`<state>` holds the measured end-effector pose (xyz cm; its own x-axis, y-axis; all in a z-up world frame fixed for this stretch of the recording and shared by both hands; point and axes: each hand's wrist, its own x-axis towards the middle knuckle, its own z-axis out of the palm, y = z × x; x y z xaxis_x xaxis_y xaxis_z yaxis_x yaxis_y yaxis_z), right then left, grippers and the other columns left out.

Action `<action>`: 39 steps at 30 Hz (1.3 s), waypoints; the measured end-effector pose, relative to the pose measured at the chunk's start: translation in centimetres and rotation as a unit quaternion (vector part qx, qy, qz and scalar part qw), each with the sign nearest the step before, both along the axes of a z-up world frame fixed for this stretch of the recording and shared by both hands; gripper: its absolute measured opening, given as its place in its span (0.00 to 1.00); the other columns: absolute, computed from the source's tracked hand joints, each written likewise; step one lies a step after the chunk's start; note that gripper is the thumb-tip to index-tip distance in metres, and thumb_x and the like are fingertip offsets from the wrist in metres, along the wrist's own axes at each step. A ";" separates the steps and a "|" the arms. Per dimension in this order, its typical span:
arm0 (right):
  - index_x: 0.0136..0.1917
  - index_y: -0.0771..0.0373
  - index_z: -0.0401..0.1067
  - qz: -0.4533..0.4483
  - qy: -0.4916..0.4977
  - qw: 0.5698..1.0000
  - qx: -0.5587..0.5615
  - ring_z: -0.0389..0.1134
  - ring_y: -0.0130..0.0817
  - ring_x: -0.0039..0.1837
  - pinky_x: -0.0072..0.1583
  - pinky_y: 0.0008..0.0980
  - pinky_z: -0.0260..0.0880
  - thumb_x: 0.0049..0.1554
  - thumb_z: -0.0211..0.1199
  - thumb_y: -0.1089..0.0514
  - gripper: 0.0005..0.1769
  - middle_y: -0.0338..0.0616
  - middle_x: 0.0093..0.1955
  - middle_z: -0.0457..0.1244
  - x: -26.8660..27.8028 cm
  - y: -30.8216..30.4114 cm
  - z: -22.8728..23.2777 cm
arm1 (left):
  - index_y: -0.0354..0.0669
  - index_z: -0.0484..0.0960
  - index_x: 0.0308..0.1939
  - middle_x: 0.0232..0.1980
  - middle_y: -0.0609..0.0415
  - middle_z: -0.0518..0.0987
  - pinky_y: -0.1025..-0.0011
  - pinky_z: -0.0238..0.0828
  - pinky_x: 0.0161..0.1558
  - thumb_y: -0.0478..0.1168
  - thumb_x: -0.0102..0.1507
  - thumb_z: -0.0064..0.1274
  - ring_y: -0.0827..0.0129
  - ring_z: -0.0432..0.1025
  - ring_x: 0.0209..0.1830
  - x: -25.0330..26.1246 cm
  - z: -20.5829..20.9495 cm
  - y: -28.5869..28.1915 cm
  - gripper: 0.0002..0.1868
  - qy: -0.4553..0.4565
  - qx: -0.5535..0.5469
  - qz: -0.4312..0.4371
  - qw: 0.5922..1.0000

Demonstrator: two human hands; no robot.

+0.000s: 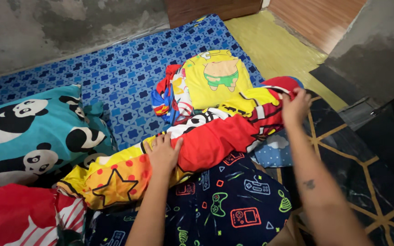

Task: The person sits on the floor and folds a long cylindrical pillow with a cartoon print, then folds a blue cloud-patterned pillowcase and places it on a panda-print pillow. The person handles the items by hand without tools.

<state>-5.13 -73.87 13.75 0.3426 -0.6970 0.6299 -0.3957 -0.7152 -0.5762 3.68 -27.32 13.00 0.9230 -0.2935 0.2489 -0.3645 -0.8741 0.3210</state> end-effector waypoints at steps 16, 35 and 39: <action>0.63 0.57 0.73 0.047 0.370 0.928 -0.017 0.59 0.52 0.68 0.64 0.57 0.55 0.48 0.69 0.29 0.40 0.54 0.65 0.62 2.8 7.7 4.8 | 0.45 0.86 0.46 0.49 0.37 0.83 0.47 0.69 0.54 0.70 0.64 0.38 0.40 0.76 0.51 1.6 4.2 1.2 0.36 0.136 0.036 -0.013 0.990; 0.50 0.64 0.72 0.229 -0.038 0.971 0.062 0.70 0.59 0.48 0.47 0.46 0.68 0.63 0.63 0.45 0.18 0.58 0.43 0.68 -0.5 8.2 -1.7 | 0.44 0.79 0.22 0.24 0.46 0.79 0.52 0.65 0.36 0.59 0.63 0.53 0.49 0.73 0.28 -1.4 2.3 5.1 0.25 -0.090 0.012 -0.118 0.989; 0.48 0.60 0.77 0.175 -0.069 0.963 0.194 0.70 0.57 0.48 0.51 0.46 0.68 0.69 0.54 0.42 0.22 0.56 0.43 0.69 -2.3 7.8 -4.0 | 0.45 0.83 0.23 0.25 0.44 0.79 0.50 0.65 0.38 0.56 0.65 0.49 0.47 0.74 0.29 -3.1 -0.1 4.9 0.24 -0.093 -0.115 -0.066 0.987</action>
